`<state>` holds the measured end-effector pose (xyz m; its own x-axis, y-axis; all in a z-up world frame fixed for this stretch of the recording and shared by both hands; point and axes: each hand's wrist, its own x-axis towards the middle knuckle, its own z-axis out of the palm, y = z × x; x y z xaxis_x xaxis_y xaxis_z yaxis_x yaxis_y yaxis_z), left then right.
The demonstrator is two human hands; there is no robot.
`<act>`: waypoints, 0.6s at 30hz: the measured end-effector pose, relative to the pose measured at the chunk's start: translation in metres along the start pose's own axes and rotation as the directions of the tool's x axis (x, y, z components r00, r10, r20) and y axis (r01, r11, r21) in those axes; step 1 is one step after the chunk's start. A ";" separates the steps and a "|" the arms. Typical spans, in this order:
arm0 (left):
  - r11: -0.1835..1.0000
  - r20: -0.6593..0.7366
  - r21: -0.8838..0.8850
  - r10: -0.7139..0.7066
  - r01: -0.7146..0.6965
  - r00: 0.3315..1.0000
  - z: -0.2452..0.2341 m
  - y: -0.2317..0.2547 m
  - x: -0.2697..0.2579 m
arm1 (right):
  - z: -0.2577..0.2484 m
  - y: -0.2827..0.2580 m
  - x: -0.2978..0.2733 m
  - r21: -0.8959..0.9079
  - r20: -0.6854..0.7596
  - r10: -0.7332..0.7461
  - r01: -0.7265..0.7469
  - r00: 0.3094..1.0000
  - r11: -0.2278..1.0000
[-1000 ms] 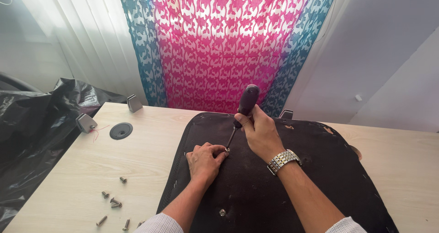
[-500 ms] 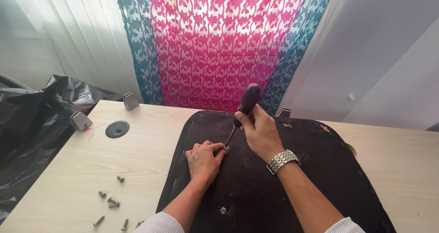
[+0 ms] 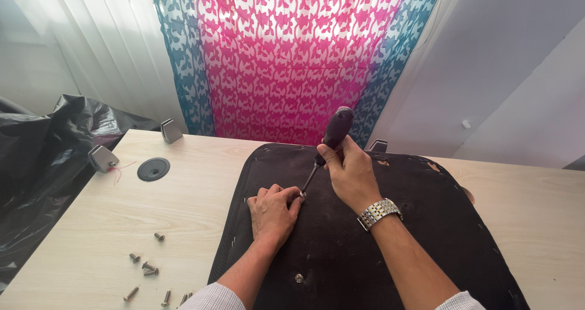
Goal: The person uses a screwdriver to fasten several screws into a black upholstered seat base placed on a light wooden table. The person picks up screws from the table, aligns them in pre-drilled holes, and tightens them one by one.
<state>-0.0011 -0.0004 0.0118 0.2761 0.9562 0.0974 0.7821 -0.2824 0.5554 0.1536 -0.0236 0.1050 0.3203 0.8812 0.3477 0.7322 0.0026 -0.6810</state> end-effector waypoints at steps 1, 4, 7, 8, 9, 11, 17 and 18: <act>1.000 0.004 0.008 -0.002 0.002 1.000 0.000 0.000 0.000 | 0.000 0.000 0.001 -0.005 0.004 0.008 -0.008 1.000 1.000; 1.000 -0.011 0.008 -0.001 0.001 1.000 0.000 -0.001 0.000 | 0.001 0.002 0.001 -0.007 0.006 -0.012 0.012 1.000 1.000; 1.000 -0.009 -0.006 -0.008 0.008 1.000 -0.001 0.000 0.000 | 0.002 0.003 0.001 -0.005 0.009 -0.017 0.017 1.000 1.000; 1.000 -0.004 -0.011 -0.014 0.014 1.000 -0.002 0.000 -0.001 | 0.002 0.004 0.001 -0.005 0.012 -0.013 0.013 1.000 1.000; 1.000 -0.002 -0.018 -0.018 0.018 1.000 -0.003 0.001 -0.001 | 0.002 0.003 0.001 0.008 0.000 -0.036 0.036 0.999 0.999; 0.999 0.001 -0.033 -0.026 0.026 1.000 -0.004 0.003 -0.001 | 0.001 0.003 0.001 0.032 -0.024 -0.082 0.083 0.996 0.996; 1.000 -0.048 -0.018 0.001 -0.002 0.999 -0.003 0.006 -0.006 | -0.003 -0.007 0.005 -0.021 -0.001 -0.175 0.175 0.985 0.984; 1.000 -0.066 -0.003 0.020 -0.020 0.998 -0.002 0.005 -0.005 | -0.002 -0.010 0.005 -0.013 -0.013 -0.201 0.201 0.980 0.980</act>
<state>0.0002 -0.0068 0.0161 0.2541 0.9534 0.1628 0.7750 -0.3014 0.5555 0.1492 -0.0199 0.1142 0.1746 0.8564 0.4859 0.7895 0.1731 -0.5888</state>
